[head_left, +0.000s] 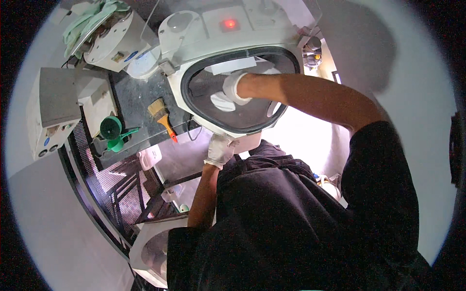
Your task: The person cleans the interior of a glove box using a brush and then pours liquid from a white container into a green funnel attached to the equipment. The person handles a brush, a white container, and a green funnel while wearing gloves.
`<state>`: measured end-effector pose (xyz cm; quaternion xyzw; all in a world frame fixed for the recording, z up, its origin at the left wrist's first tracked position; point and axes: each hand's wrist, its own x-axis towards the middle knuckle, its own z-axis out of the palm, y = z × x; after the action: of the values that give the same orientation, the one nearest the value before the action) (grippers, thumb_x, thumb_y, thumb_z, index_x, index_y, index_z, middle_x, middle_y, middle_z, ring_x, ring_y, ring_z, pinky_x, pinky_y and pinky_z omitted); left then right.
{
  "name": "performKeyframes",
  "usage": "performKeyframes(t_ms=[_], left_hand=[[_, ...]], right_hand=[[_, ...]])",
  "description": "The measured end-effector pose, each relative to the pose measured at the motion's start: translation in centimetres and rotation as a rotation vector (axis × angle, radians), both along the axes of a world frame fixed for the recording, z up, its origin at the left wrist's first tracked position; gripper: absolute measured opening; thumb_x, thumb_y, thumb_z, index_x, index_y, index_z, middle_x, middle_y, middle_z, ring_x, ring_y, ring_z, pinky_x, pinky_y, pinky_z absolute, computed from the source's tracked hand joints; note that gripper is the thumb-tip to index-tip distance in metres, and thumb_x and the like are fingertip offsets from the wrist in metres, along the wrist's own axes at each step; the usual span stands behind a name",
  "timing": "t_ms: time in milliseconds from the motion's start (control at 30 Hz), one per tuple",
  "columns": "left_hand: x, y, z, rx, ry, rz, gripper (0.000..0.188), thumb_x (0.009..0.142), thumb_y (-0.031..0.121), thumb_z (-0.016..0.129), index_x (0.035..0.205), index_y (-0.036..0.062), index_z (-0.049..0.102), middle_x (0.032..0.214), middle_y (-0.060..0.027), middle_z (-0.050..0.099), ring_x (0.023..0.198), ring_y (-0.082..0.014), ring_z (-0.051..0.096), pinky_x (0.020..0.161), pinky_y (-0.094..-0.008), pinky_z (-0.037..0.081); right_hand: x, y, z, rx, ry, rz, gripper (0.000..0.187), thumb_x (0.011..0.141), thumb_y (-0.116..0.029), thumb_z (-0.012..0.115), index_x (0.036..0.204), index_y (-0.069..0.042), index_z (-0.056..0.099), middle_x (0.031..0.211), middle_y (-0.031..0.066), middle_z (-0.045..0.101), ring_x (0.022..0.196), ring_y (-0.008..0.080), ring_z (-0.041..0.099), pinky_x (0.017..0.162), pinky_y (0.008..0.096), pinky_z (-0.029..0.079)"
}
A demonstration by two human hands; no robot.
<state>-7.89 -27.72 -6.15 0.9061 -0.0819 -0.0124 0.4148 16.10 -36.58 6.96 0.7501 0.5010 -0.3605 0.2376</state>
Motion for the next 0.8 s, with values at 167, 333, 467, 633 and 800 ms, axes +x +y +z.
performKeyframes(t_ms=[167, 333, 467, 633, 800], left_hand=[[0.0, 0.0, -1.3, 0.021, -0.012, -0.049, 0.035, 0.089, 0.042, 0.067, 0.096, 0.0082, 0.071, 0.098, -0.0123, 0.068, 0.095, -0.038, 0.061, 0.087, -0.0499, 0.047], [0.0, 0.2, -0.5, 0.098, -0.032, -0.034, 0.036, 0.09, 0.043, 0.065, 0.098, 0.0086, 0.071, 0.096, -0.0126, 0.066, 0.092, -0.0373, 0.06, 0.085, -0.0484, 0.047], [0.5, 0.1, 0.1, 0.055, 0.0, -0.067, 0.033, 0.09, 0.04, 0.065, 0.097, 0.0083, 0.071, 0.098, -0.0134, 0.067, 0.093, -0.038, 0.061, 0.085, -0.0484, 0.048], [0.7, 0.5, 1.9, -0.023, -0.002, -0.107, 0.033, 0.087, 0.029, 0.067, 0.112, 0.0093, 0.073, 0.094, -0.0156, 0.068, 0.093, -0.0367, 0.064, 0.084, -0.0475, 0.049], [-0.1, 0.9, -0.3, 0.132, -0.051, -0.027, 0.034, 0.089, 0.034, 0.066, 0.114, 0.0111, 0.072, 0.103, -0.0171, 0.07, 0.096, -0.0378, 0.066, 0.086, -0.0476, 0.052]], right_hand=[[0.0, -1.3, -1.8, 0.046, -0.026, -0.131, 0.026, 0.072, -0.016, 0.072, 0.091, 0.0, 0.078, 0.094, 0.0229, 0.074, 0.091, 0.0367, 0.073, 0.076, 0.0451, 0.058], [-0.8, -1.3, 3.9, 0.087, -0.018, -0.068, 0.029, 0.078, -0.023, 0.071, 0.099, -0.004, 0.079, 0.101, 0.0203, 0.075, 0.097, 0.0363, 0.072, 0.082, 0.0457, 0.057], [-1.3, -2.1, 3.9, 0.11, -0.019, -0.241, 0.03, 0.082, -0.027, 0.067, 0.098, -0.005, 0.079, 0.098, 0.0211, 0.074, 0.094, 0.0373, 0.072, 0.082, 0.0458, 0.057], [-5.6, 0.2, 15.7, 0.327, -0.043, -0.221, 0.024, 0.081, -0.023, 0.065, 0.089, -0.003, 0.078, 0.087, 0.0239, 0.073, 0.086, 0.0387, 0.073, 0.077, 0.0489, 0.057], [-11.9, 6.8, 15.4, 0.815, -0.058, -0.176, 0.02, 0.079, -0.017, 0.065, 0.084, 0.0, 0.074, 0.077, 0.0182, 0.071, 0.072, 0.0358, 0.073, 0.068, 0.0466, 0.059]])
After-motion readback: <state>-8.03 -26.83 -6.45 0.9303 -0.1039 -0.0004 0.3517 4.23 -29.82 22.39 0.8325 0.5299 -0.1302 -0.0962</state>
